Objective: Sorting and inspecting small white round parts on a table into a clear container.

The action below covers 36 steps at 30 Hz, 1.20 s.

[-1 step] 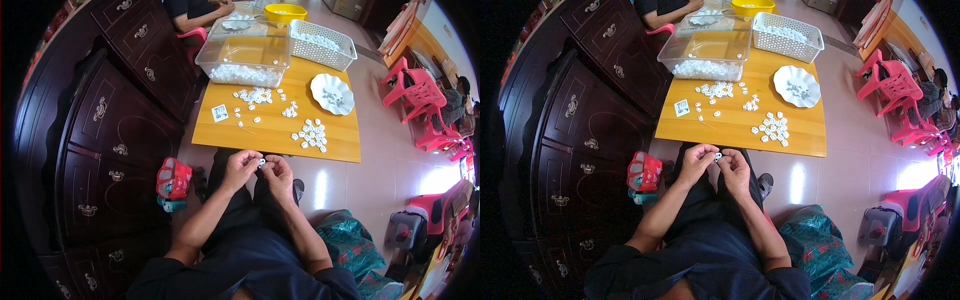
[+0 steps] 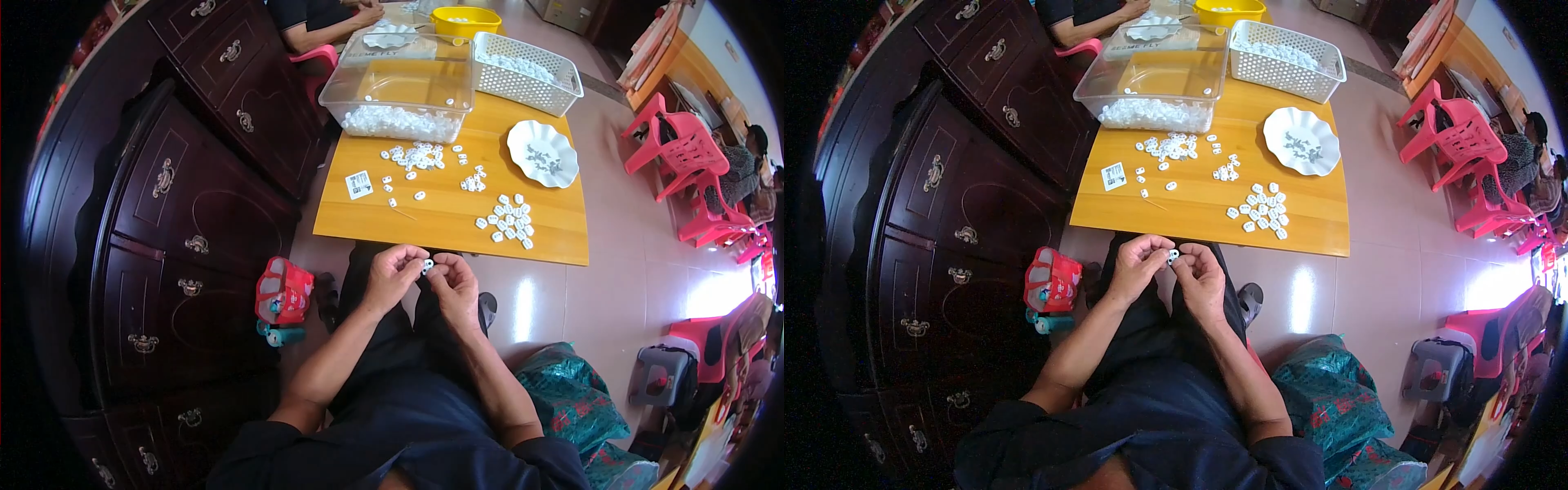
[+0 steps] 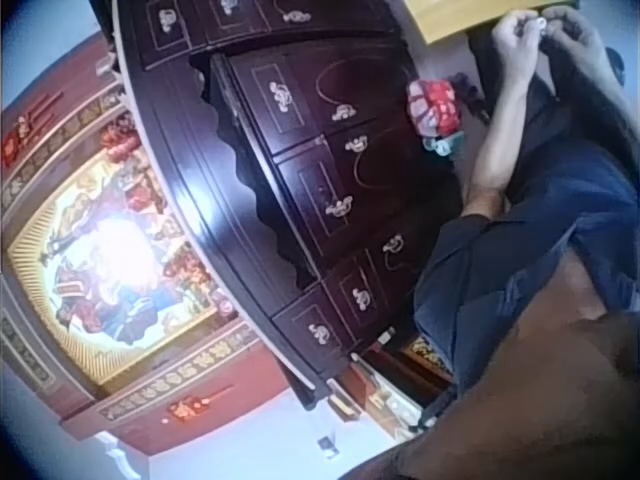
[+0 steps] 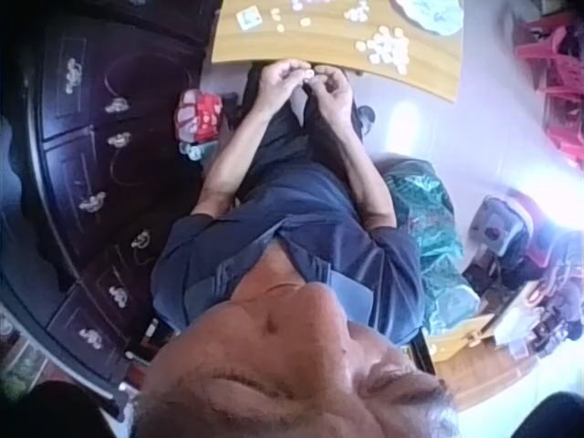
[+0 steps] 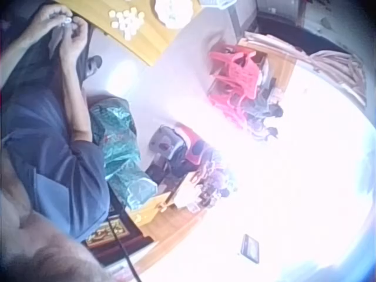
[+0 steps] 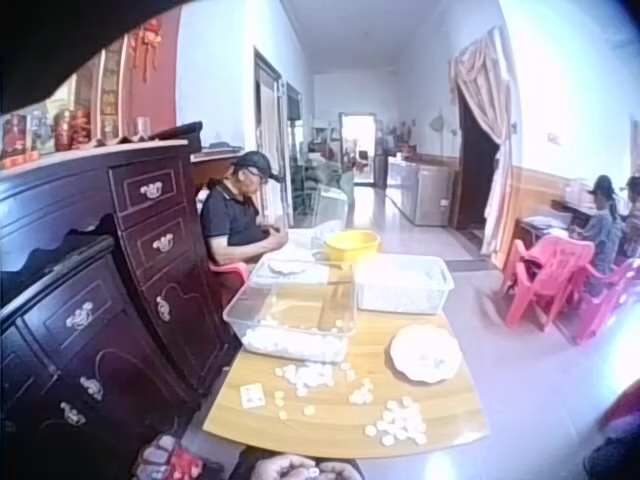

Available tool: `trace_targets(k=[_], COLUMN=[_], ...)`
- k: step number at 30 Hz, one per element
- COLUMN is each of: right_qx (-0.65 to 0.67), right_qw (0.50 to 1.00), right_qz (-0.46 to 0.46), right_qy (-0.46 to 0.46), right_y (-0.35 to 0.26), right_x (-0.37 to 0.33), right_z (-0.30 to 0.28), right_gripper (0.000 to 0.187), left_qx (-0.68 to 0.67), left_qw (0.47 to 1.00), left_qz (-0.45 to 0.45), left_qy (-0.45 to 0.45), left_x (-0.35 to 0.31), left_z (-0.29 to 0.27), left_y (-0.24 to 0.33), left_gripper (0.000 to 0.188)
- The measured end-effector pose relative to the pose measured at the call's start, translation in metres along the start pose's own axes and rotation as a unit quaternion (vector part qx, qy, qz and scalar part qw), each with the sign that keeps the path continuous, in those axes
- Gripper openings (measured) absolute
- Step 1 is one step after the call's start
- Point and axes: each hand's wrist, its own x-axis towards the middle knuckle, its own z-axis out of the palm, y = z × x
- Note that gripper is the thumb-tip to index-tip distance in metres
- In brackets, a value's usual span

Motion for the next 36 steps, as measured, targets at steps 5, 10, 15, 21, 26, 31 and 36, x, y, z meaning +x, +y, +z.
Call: trace_targets(k=[5, 10, 15, 21, 26, 31, 36], right_qx=[-0.013, -0.015, -0.028, -0.018, -0.011, -0.011, -0.012], right_qw=[1.0, 1.0, 1.0, 1.0, 1.0, 1.0, 1.0], right_qz=[-0.014, -0.01, 0.0, -0.005, -0.013, -0.019, -0.015], right_qy=[0.011, -0.004, -0.01, -0.003, 0.009, 0.019, 0.014], right_y=[0.001, 0.002, 0.001, -0.001, 0.001, 0.002, 0.002], right_x=[-0.001, 0.0, 0.0, -0.002, -0.003, -0.002, -0.001], right_z=[0.001, -0.003, -0.003, 0.0, 0.001, 0.002, 0.002], right_gripper=[0.021, 0.02, 0.018, 0.017, 0.017, 0.017, 0.017], left_qx=[0.01, 0.018, 0.009, -0.001, 0.007, 0.012, 0.019], left_qw=[1.0, 1.0, 0.999, 1.0, 1.0, 1.0, 1.0], left_qz=[0.013, 0.021, 0.0, -0.004, 0.014, 0.017, 0.02], left_qy=[0.016, -0.004, -0.04, -0.015, -0.004, 0.0, -0.009], left_x=[-0.002, -0.002, 0.002, -0.001, -0.001, -0.002, -0.001], left_z=[0.004, 0.002, -0.003, 0.001, 0.002, 0.002, -0.001], left_y=[-0.003, -0.003, -0.003, -0.002, -0.005, -0.004, -0.004], left_gripper=[0.011, 0.011, 0.01, 0.01, 0.01, 0.01, 0.01])
